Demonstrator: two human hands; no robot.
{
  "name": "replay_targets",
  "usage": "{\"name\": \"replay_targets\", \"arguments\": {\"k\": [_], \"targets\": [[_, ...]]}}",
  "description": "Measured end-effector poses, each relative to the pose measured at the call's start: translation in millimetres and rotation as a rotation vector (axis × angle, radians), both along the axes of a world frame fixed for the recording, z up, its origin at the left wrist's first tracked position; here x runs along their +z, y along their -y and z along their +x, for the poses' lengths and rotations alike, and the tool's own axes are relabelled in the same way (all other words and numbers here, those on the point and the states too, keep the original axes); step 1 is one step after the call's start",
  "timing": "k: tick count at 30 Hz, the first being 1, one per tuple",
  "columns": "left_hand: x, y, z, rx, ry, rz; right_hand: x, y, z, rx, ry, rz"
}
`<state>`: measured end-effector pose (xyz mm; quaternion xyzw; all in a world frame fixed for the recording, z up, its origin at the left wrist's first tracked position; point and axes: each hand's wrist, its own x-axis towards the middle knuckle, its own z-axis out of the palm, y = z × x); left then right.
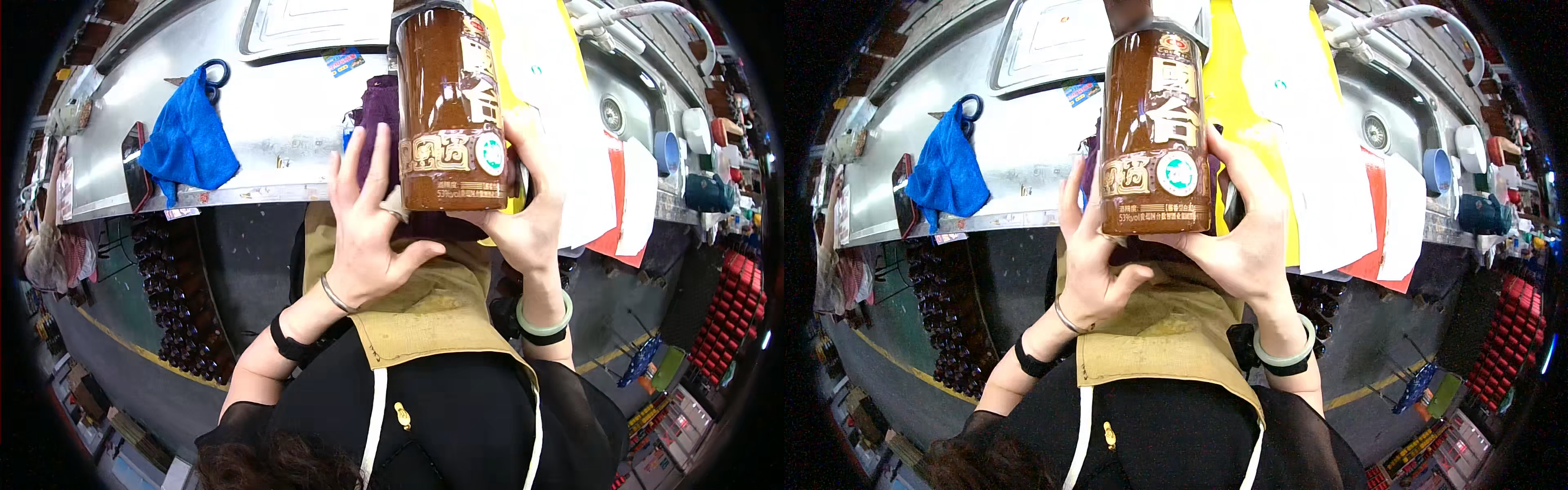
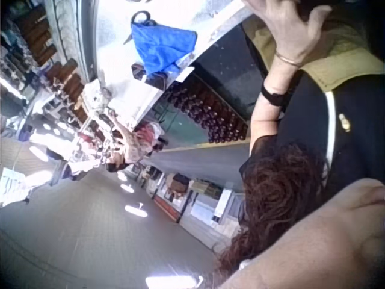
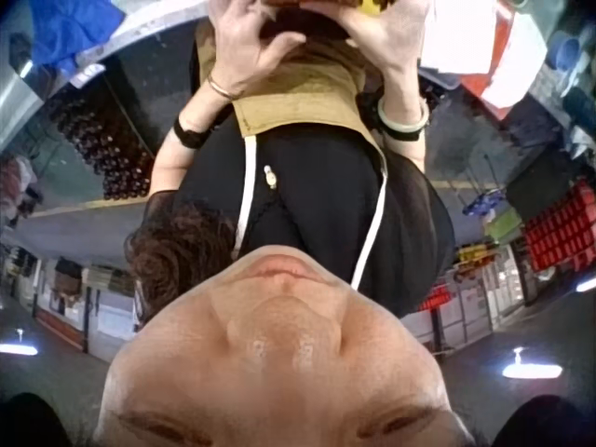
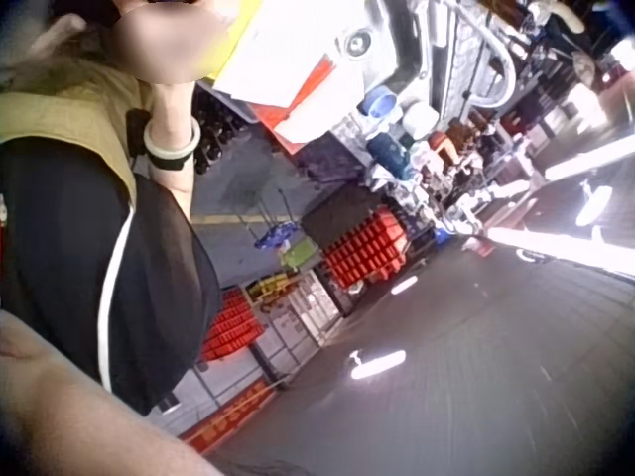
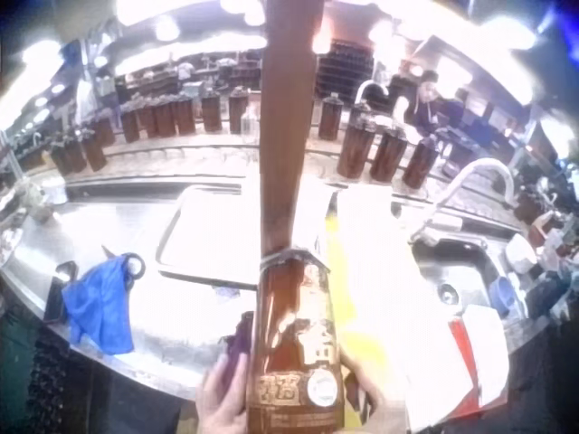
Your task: The recorder is applying and smoothing labels on glass bottles at a manufacturing workstation.
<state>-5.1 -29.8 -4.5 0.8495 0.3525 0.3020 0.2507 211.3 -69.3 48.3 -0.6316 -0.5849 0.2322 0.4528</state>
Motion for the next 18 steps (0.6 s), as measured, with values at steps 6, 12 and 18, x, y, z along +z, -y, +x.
{"name": "replay_targets", "arguments": {"k": [6,12,18], "targets": [[-14.0,-16.9,-6.7,0.044,0.367,-0.138,-16.0,3.4,-3.9,0.010,0.259,0.079],[2.3,-19.0,13.9,0.060,0.504,-0.413,-6.5,3.2,6.0,-0.024,-0.376,-0.218],[-0.9,-17.5,18.4,0.077,0.538,-0.433,-14.9,5.1,8.3,-0.008,-0.401,-0.231]]}}
